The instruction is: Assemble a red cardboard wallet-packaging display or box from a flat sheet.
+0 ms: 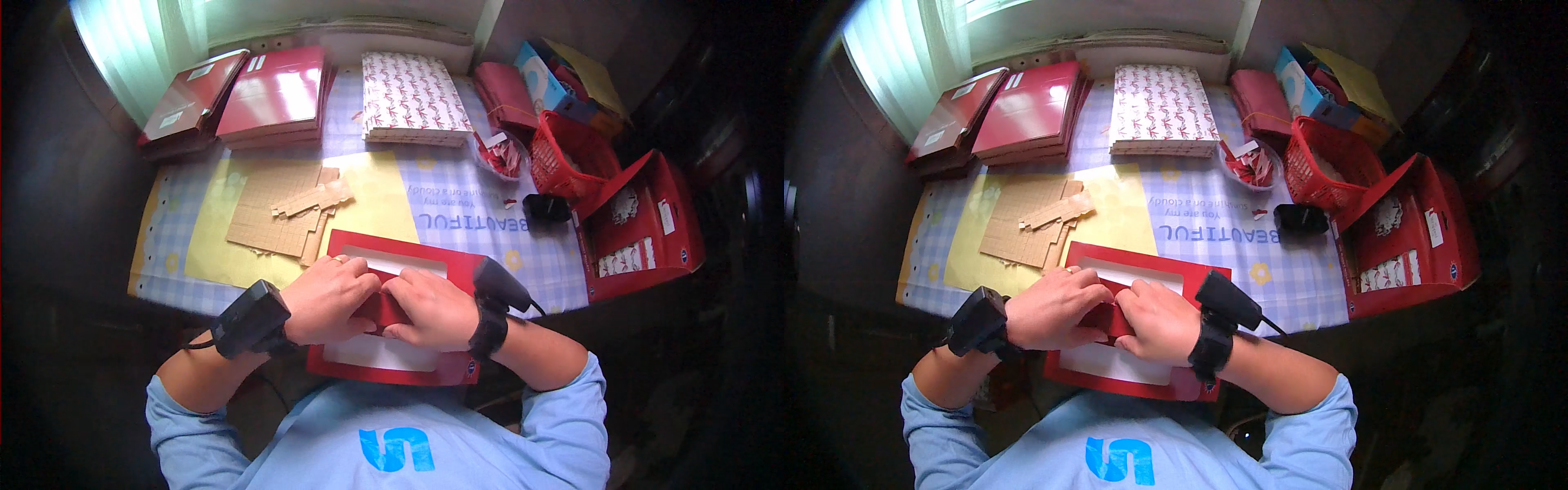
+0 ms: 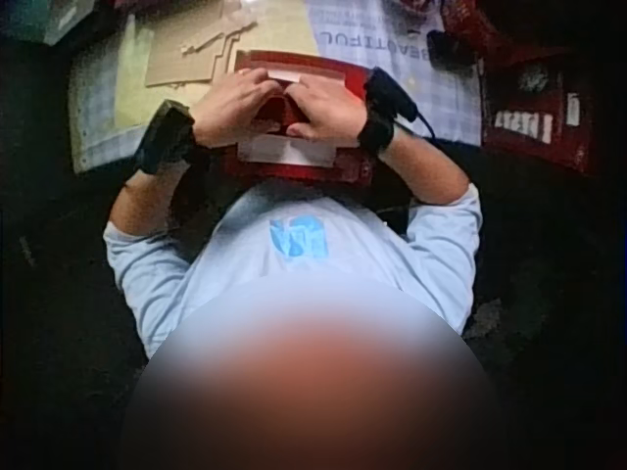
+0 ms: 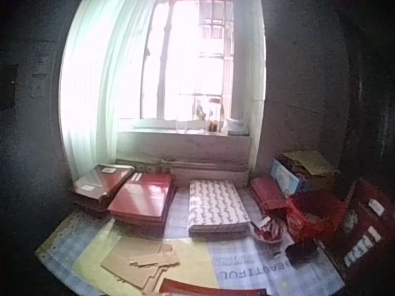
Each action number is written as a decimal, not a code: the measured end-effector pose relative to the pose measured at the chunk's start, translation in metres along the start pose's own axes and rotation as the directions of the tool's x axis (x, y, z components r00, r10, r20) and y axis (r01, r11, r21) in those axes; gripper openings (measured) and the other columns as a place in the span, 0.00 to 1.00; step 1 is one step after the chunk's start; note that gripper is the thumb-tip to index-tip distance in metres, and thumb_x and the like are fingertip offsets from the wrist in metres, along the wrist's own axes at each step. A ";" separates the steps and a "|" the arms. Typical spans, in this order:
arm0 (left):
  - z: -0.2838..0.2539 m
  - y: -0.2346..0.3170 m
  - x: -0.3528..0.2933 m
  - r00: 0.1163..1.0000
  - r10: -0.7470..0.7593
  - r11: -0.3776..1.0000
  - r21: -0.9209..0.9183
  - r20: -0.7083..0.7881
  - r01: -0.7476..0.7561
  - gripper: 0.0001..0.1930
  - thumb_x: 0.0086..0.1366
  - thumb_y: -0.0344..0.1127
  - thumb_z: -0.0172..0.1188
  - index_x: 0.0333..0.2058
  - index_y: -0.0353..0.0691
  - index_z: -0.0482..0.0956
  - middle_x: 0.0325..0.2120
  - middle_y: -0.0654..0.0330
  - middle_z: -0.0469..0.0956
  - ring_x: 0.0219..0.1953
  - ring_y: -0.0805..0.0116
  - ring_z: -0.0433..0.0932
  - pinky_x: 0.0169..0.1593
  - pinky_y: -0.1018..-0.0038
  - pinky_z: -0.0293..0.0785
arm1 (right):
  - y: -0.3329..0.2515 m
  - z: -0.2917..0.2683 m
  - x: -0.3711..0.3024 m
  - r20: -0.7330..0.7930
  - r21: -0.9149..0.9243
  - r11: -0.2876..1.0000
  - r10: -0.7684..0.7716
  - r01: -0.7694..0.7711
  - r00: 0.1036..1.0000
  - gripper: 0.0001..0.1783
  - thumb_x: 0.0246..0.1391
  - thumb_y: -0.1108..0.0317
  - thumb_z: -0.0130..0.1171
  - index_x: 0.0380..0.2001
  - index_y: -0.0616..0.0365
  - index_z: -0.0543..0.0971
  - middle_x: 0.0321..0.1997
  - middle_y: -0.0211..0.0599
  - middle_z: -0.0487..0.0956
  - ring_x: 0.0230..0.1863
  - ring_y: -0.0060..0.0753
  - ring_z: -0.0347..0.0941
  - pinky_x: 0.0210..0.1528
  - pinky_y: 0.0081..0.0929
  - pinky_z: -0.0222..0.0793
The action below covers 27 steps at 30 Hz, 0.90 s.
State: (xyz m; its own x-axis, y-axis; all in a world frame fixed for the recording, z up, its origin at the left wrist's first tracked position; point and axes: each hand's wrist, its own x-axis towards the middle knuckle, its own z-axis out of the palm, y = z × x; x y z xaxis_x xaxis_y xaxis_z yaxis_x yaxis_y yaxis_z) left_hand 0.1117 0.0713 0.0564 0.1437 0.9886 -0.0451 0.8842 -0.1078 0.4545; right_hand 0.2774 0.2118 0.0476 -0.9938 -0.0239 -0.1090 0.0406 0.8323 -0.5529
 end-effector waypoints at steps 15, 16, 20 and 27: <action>0.044 0.016 -0.007 0.961 -0.033 0.954 0.279 -0.274 0.112 0.29 0.44 0.41 0.62 0.46 0.34 0.71 0.33 0.55 0.67 0.39 0.57 0.68 0.47 0.64 0.61 | -0.010 0.032 -0.008 -0.191 -0.284 0.952 0.057 -0.111 0.980 0.35 0.44 0.60 0.63 0.52 0.69 0.66 0.38 0.47 0.71 0.37 0.47 0.70 0.38 0.43 0.64; 0.045 0.016 -0.007 0.961 -0.032 0.954 0.278 -0.273 0.110 0.29 0.44 0.41 0.62 0.46 0.34 0.71 0.33 0.55 0.67 0.39 0.57 0.68 0.47 0.64 0.61 | -0.011 0.031 -0.008 -0.191 -0.284 0.952 0.059 -0.113 0.980 0.35 0.44 0.60 0.63 0.52 0.69 0.66 0.38 0.47 0.71 0.37 0.47 0.70 0.38 0.43 0.64; 0.045 0.018 -0.009 0.965 -0.077 0.950 0.275 -0.249 0.147 0.28 0.44 0.41 0.62 0.46 0.36 0.70 0.32 0.56 0.67 0.38 0.57 0.68 0.47 0.63 0.60 | -0.013 0.029 -0.008 -0.165 -0.284 0.952 0.070 -0.116 0.984 0.38 0.44 0.60 0.63 0.55 0.71 0.65 0.37 0.49 0.71 0.35 0.48 0.71 0.37 0.43 0.65; 0.054 0.024 -0.017 0.959 -0.104 0.924 0.330 -0.265 0.192 0.37 0.49 0.40 0.61 0.58 0.32 0.65 0.48 0.49 0.69 0.52 0.53 0.68 0.60 0.58 0.55 | -0.011 0.036 -0.009 -0.188 -0.353 0.930 0.040 -0.106 0.981 0.45 0.45 0.57 0.62 0.61 0.75 0.59 0.39 0.48 0.71 0.37 0.45 0.69 0.36 0.41 0.65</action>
State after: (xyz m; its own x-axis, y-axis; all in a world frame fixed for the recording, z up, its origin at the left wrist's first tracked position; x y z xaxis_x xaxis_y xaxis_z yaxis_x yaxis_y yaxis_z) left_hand 0.1549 0.0459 0.0200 -0.0721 0.9867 0.1457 0.9915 0.0551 0.1176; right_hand 0.2894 0.1834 0.0250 -0.9931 0.1141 0.0263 0.1060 0.9717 -0.2110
